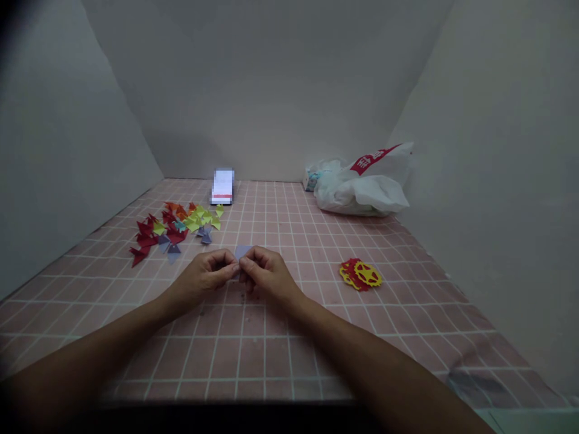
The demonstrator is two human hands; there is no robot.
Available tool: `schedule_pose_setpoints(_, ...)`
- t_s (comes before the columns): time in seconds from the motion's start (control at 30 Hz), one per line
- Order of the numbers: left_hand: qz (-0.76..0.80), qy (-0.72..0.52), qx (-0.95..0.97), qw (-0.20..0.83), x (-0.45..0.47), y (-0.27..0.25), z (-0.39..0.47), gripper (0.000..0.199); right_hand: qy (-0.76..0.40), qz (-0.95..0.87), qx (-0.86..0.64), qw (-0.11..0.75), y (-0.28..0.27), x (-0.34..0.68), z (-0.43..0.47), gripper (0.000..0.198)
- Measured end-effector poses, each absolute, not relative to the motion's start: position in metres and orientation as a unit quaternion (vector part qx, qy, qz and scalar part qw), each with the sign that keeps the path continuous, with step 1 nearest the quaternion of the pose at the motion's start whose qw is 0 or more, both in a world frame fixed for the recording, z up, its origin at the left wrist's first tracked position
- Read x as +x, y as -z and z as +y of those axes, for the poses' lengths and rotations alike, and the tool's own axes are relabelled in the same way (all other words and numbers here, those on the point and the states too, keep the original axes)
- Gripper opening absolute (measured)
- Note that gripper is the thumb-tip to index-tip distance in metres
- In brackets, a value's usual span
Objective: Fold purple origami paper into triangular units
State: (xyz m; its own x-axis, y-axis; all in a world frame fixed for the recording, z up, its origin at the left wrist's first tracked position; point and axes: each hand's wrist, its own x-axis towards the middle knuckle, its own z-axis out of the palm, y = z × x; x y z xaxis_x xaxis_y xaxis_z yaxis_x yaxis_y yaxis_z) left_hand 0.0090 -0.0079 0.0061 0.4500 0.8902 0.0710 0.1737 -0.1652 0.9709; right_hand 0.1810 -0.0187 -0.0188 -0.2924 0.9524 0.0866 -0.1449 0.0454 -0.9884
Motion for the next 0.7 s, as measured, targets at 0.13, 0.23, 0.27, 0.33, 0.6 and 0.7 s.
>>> schedule_pose_setpoints(0.13,0.395,-0.334,0.677,0.522,0.0075,-0.0042,-0.0080,0.025,-0.541,-0.571,-0.387,0.481,0.0153,0.1818,-0.0189,0.030)
schedule_pose_setpoints(0.23,0.399,-0.329,0.675,0.526,0.0068,-0.0046,-0.0074,0.025,-0.537,-0.574,-0.384,0.484,0.0153,0.1823,-0.0180,0.031)
schedule_pose_setpoints(0.27,0.402,-0.330,0.676,0.523,0.0067,-0.0049,-0.0072,0.025,-0.544,-0.572,-0.381,0.481,0.0159,0.1823,-0.0177,0.032)
schedule_pose_setpoints(0.33,0.406,-0.331,0.677,0.517,0.0068,-0.0052,-0.0070,0.026,-0.562,-0.566,-0.376,0.471,0.0170,0.1821,-0.0175,0.033)
schedule_pose_setpoints(0.6,0.395,-0.346,0.645,0.556,0.0069,-0.0054,-0.0096,0.031,-0.529,-0.571,-0.403,0.481,0.0137,0.1806,-0.0232,0.031)
schedule_pose_setpoints(0.7,0.396,-0.346,0.647,0.552,0.0063,-0.0065,-0.0093,0.031,-0.525,-0.578,-0.406,0.474,0.0132,0.1810,-0.0237,0.032)
